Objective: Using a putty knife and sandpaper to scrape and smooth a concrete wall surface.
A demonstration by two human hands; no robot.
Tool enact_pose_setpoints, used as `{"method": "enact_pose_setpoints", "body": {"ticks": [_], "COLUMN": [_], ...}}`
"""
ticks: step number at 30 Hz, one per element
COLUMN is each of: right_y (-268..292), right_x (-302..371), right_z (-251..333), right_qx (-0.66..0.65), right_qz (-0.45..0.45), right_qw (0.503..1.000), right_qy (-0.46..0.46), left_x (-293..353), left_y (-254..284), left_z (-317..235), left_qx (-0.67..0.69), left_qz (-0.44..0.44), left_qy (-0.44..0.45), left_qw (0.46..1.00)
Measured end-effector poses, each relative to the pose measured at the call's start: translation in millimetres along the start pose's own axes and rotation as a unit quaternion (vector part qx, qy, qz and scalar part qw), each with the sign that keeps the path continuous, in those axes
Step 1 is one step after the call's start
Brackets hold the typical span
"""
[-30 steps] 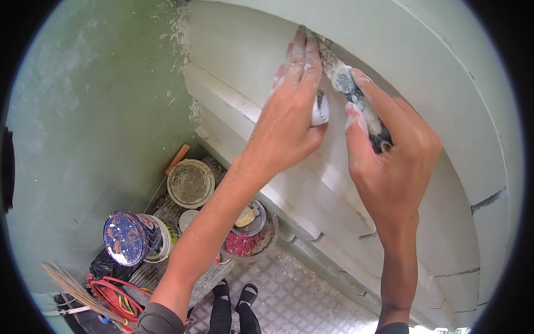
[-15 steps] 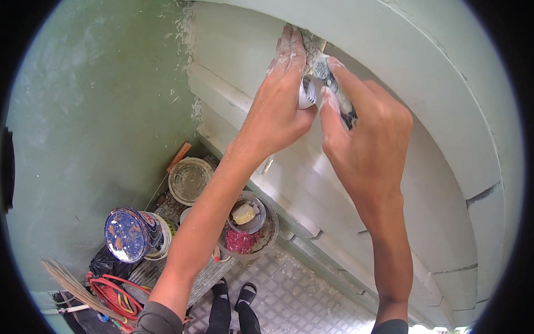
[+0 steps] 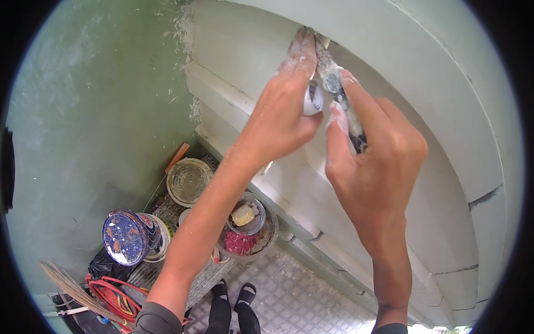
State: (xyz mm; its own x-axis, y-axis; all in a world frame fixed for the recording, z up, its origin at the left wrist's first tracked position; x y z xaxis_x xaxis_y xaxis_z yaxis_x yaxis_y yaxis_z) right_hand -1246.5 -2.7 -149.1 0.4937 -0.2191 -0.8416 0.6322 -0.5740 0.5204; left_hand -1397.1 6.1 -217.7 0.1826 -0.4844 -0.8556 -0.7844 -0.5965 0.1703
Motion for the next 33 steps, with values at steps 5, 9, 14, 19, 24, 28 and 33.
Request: {"method": "enact_pose_setpoints", "body": {"ticks": [5, 9, 14, 19, 24, 28, 33], "right_y": [-7.5, -9.2, -23.5, -6.1, -9.2, 0.7, -14.4], "right_x": [3.7, 5.3, -4.3, 10.2, 6.6, 11.3, -4.9], "right_z": [-24.9, -27.0, -15.3, -14.7, -14.8, -23.4, -15.2], "right_qx": [-0.044, -0.052, -0.027, -0.036, -0.035, -0.039, -0.015], "right_qz": [-0.021, 0.007, 0.0, 0.0, 0.0, 0.045, 0.044], "right_qw": [0.999, 0.998, 1.0, 0.998, 0.999, 0.998, 0.999], "right_qy": [0.008, -0.023, 0.012, -0.048, -0.025, -0.033, 0.0], "left_x": [4.1, 4.5, -4.2, 7.6, -1.1, 6.8, -2.7], "left_y": [-13.0, -15.7, -2.7, -7.8, 4.1, -12.0, 0.4], "left_z": [-6.9, -6.5, 2.9, -8.4, -0.5, -11.5, 1.7], "left_qx": [-0.049, -0.079, -0.025, -0.043, -0.036, -0.054, -0.06], "left_qz": [-0.028, -0.034, -0.038, -0.023, 0.0, -0.016, -0.03], "left_qy": [0.005, 0.0, 0.029, 0.004, 0.005, 0.005, 0.019], "left_qw": [0.998, 0.996, 0.999, 0.999, 0.999, 0.998, 0.998]}}
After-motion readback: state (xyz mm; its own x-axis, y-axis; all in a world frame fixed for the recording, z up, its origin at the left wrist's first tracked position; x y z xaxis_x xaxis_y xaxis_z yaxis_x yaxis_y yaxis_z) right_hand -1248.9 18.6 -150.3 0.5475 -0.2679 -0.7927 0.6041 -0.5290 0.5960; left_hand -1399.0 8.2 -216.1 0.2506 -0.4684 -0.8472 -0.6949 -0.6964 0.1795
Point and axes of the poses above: each hand's wrist, its own x-axis away from the middle knuckle, its own y-axis out of the back of the hand, z = x × y, the point moved 2 cm from there along -x, towards the middle knuckle, and after that the axes turned 12 degrees about x, right-handed, at the moved point
